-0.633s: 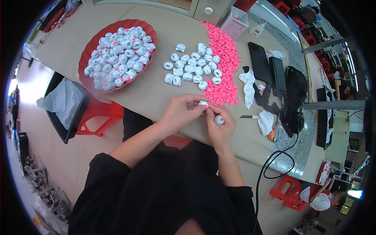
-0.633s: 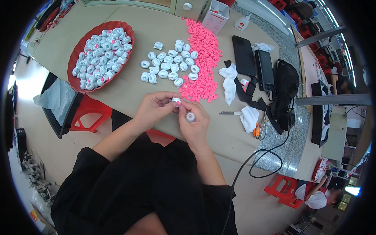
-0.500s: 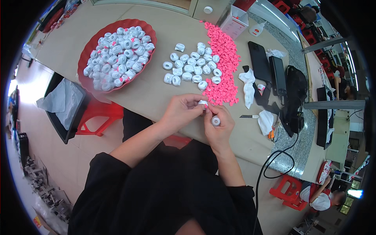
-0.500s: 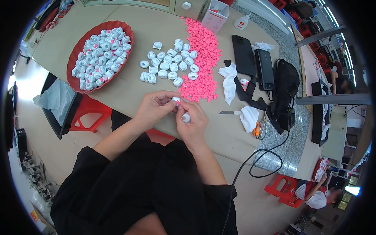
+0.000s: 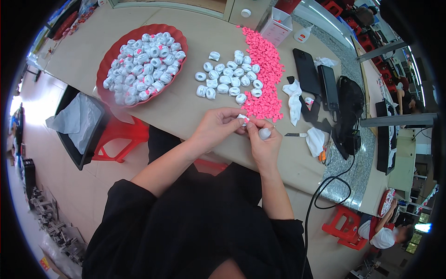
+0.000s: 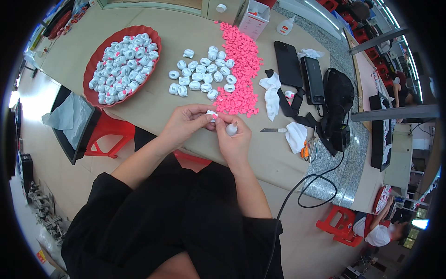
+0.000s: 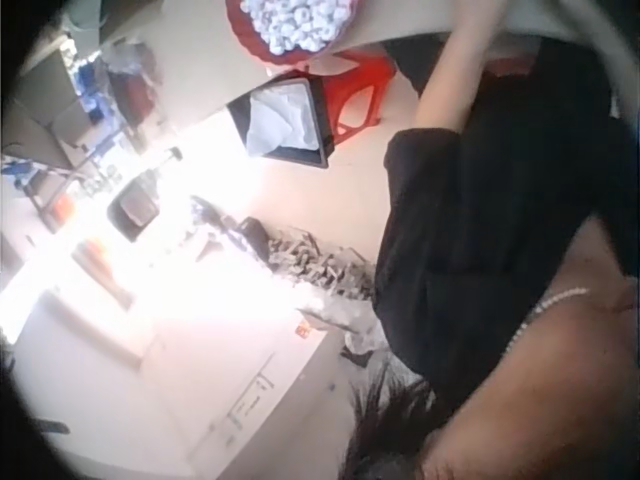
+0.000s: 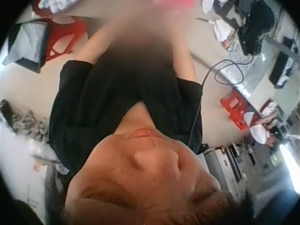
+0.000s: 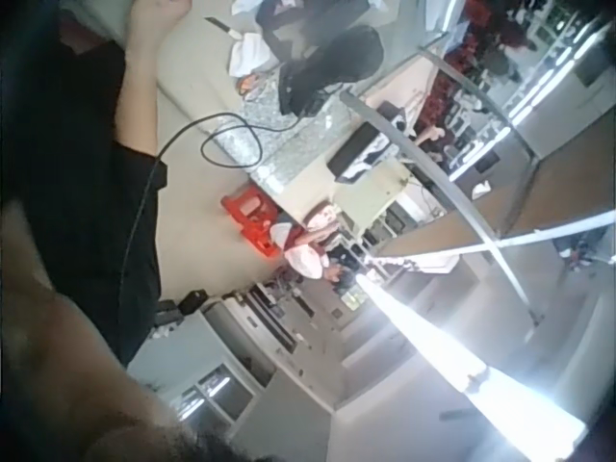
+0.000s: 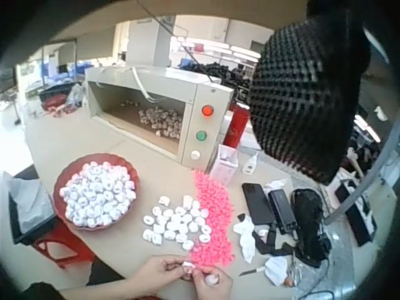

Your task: The person repeatedly picks up small white cylindrical objects and applies a substance from a small white bottle into their center. They then place the treated objects onto a pile on the table. The task involves repetitive manual handling of small parts in a workshop setting.

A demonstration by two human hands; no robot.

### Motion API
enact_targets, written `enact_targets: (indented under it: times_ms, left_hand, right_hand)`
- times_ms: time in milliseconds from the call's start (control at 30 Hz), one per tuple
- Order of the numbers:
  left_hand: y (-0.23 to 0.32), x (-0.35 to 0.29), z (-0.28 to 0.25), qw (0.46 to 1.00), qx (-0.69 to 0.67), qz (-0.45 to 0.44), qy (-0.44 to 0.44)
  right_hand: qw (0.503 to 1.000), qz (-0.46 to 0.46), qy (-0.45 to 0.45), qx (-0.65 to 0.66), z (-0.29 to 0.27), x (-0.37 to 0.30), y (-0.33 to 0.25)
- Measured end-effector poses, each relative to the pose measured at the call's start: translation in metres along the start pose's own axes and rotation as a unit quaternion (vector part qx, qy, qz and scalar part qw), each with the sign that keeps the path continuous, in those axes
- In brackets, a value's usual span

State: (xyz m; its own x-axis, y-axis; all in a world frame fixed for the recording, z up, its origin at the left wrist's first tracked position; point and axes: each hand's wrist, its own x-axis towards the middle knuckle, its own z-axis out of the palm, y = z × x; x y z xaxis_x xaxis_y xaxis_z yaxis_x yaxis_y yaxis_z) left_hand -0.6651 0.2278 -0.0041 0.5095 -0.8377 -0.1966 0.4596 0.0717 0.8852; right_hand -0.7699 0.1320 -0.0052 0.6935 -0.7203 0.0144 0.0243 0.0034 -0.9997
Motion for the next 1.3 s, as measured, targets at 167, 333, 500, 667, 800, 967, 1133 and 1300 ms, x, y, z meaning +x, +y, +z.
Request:
enact_targets:
  times_ms: [167, 333, 500, 667, 800, 967, 1133, 1300]
  left_hand:
    - [-0.002, 0.000, -0.001, 1.000, 0.002, -0.009, 0.006]
    - [-0.003, 0.001, 0.001, 1.000, 0.022, -0.008, 0.011]
    - [-0.005, 0.001, -0.002, 1.000, 0.005, 0.004, 0.014]
    - [0.020, -0.014, -0.018, 0.978, 0.077, 0.163, 0.108]
    - [0.081, -0.022, -0.079, 0.581, 0.617, 0.407, 0.341]
    - [0.055, -0.012, -0.068, 0.624, 0.659, 0.376, 0.187]
    - [0.028, 0.003, -0.070, 0.673, 0.660, 0.310, 0.122]
    - [0.033, -0.012, -0.052, 0.982, 0.107, 0.141, 0.068]
  right_hand:
    - [1.000, 0.007, -0.007, 0.009, 0.001, -0.001, -0.003]
    - [0.989, -0.115, 0.000, -0.096, -0.002, -0.001, 0.016]
    - [0.986, -0.127, 0.001, -0.106, 0.002, 0.000, 0.015]
    - [0.999, 0.005, -0.006, -0.031, -0.005, 0.000, -0.006]
    - [0.985, 0.039, -0.001, 0.171, -0.012, 0.001, -0.004]
    - [0.986, 0.029, -0.032, 0.158, -0.013, -0.002, -0.006]
    - [0.973, 0.078, -0.035, 0.216, -0.022, -0.002, -0.011]
    - [0.981, -0.052, 0.066, 0.175, -0.023, -0.001, -0.011]
